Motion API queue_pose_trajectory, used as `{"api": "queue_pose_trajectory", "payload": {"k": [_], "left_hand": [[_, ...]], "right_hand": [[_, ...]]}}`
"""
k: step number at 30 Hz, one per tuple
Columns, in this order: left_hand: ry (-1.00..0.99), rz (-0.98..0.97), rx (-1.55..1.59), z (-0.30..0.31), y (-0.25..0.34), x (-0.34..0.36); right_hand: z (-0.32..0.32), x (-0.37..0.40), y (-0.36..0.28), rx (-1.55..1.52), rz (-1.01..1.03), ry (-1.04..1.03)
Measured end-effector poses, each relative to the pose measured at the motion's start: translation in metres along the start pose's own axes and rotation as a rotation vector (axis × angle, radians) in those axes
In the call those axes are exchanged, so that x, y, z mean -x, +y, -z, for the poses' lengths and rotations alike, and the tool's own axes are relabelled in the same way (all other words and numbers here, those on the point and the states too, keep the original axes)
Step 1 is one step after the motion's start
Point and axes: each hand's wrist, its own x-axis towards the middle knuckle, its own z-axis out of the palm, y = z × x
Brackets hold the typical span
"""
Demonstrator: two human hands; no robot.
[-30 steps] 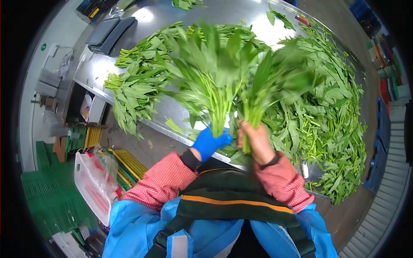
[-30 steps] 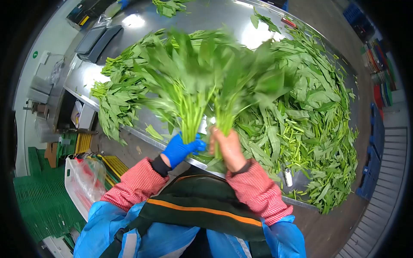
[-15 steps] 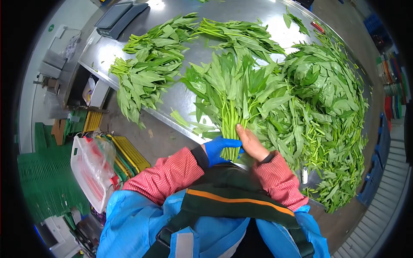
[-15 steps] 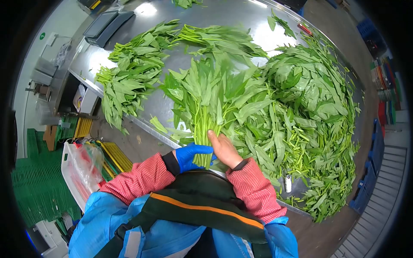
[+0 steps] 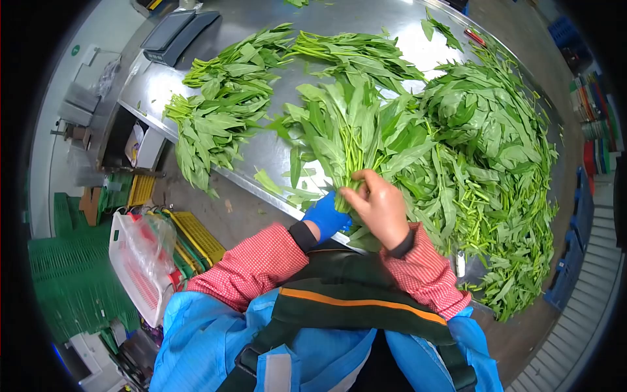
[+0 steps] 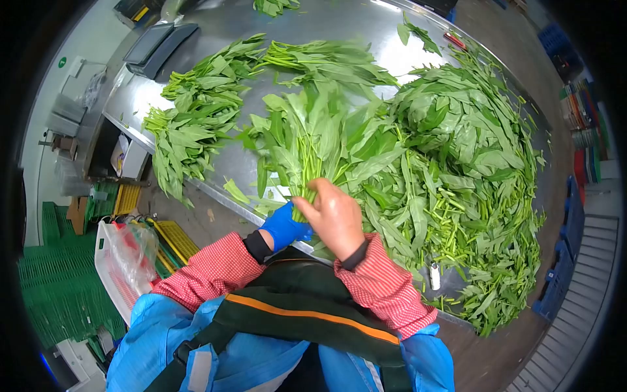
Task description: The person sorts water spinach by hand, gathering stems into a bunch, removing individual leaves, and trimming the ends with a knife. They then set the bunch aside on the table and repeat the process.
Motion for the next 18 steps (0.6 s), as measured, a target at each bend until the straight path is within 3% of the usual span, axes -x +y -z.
{"api": "queue_pose_trajectory", "payload": {"k": [2, 5, 8, 11, 13, 16, 18], "left_hand": [[0.063, 0.002, -0.239, 0.000, 0.011, 0.008], [0.112, -0.155, -0.228, -0.008, -0.013, -0.004], [0.046, -0.032, -0.190, -0.004, 0.005, 0.004], [-0.254, -0.118, 0.022, 0.001, 0.009, -0.008], [-0.238, -0.242, -0.158, 0.002, 0.001, -0.016], [-0.190, -0.313, -0.335, 0.004, -0.010, -0.014], [-0.222, -0.241, -0.428, 0.006, -0.003, -0.007]], "right_hand": [[-0.005, -0.002, 0.005, 0.044, -0.022, -0.033], [-0.012, -0.002, 0.015, 0.015, 0.017, -0.006], [-0.010, 0.002, 0.018, -0.082, 0.104, 0.013], [-0.007, 0.006, 0.016, -0.112, 0.251, 0.001], [-0.009, 0.005, 0.021, -0.069, 0.439, 0.027], [-0.004, 0.013, 0.015, -0.173, 0.379, -0.172], [0.003, 0.016, 0.023, -0.402, 0.166, -0.342]]}}
